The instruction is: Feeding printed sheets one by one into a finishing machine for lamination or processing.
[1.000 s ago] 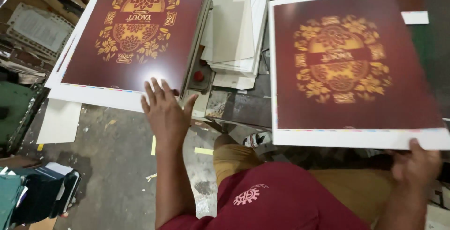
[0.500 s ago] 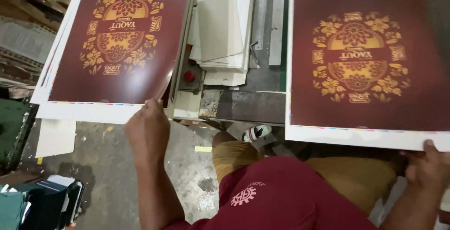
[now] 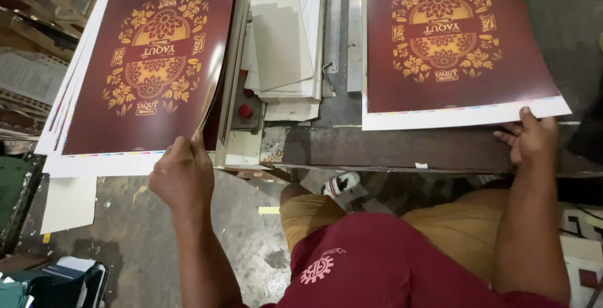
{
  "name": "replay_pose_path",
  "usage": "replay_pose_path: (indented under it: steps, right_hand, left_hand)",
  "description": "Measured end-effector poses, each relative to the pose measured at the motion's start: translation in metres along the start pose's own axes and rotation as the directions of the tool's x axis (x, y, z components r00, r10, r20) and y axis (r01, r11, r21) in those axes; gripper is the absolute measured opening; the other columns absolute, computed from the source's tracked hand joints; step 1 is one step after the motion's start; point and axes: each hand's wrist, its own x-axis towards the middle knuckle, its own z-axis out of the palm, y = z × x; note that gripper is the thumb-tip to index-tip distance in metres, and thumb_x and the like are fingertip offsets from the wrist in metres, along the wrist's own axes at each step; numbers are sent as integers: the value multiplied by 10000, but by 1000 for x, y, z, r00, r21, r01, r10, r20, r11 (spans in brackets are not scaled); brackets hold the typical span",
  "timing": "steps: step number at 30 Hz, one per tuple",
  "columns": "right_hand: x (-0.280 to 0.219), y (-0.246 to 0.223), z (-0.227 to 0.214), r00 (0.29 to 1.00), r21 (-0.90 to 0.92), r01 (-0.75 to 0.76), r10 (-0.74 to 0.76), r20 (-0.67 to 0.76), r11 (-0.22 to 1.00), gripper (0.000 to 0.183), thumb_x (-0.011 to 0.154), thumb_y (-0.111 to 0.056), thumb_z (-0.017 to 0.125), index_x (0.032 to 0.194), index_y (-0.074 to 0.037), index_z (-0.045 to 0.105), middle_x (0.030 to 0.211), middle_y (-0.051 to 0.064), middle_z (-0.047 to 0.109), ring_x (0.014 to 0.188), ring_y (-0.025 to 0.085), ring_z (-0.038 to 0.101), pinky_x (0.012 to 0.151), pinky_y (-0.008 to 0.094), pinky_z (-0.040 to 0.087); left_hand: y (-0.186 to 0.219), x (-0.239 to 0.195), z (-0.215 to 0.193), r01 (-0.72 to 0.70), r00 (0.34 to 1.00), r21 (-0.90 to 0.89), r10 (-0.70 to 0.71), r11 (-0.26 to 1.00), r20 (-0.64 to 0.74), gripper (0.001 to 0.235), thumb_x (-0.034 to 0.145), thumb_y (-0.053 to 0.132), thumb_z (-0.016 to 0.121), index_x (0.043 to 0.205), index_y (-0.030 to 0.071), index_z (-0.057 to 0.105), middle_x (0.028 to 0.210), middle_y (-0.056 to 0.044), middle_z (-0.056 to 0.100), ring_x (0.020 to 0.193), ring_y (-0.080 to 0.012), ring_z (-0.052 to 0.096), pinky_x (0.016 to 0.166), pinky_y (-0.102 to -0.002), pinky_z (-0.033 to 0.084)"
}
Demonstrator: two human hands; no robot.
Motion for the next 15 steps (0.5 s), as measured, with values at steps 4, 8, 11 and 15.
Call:
replay_pose_path:
  steps: [4,8,11,15]
  right_hand:
    - [-7,0,6,994,-20,-96,95,-52,995,512,1167,-178,515,1619,-76,298,1282,136,661,1010,242,719,736,404,591]
    - [-49,2,14,989,-106,-90,76,-125,990,570,1095,-112,529,1620,-30,324,1245,194,687,1000,256,710,713,380,559]
    - [-76,29,17,991,-59,-130,128,-41,990,464,1110,-127,508,1559,-18,463,1224,161,694,942,237,694,708,344,549]
    - [-121,12,88,985,-168,-150,162,58,974,388,1050,-157,543,1415,-37,593,1159,149,732,909,211,720,686,354,563]
  left_hand:
    - [-6,6,-8,179,983,-167,-170,970,67,355,1054,285,715,802,41,660,697,-150,652,606,-360,610,576,-461,470]
    - [-32,8,-9,349,934,-432,-345,832,89,354,1111,216,687,855,-29,679,648,-159,576,576,-238,502,598,-422,420]
    - [-22,14,-22,265,931,-584,-362,767,-53,302,1141,156,668,927,-56,670,728,-97,599,683,-154,527,650,-374,439]
    - [11,-7,1,127,985,-762,-170,635,23,154,1063,122,636,1007,-13,683,829,-61,664,734,-138,599,665,-330,486]
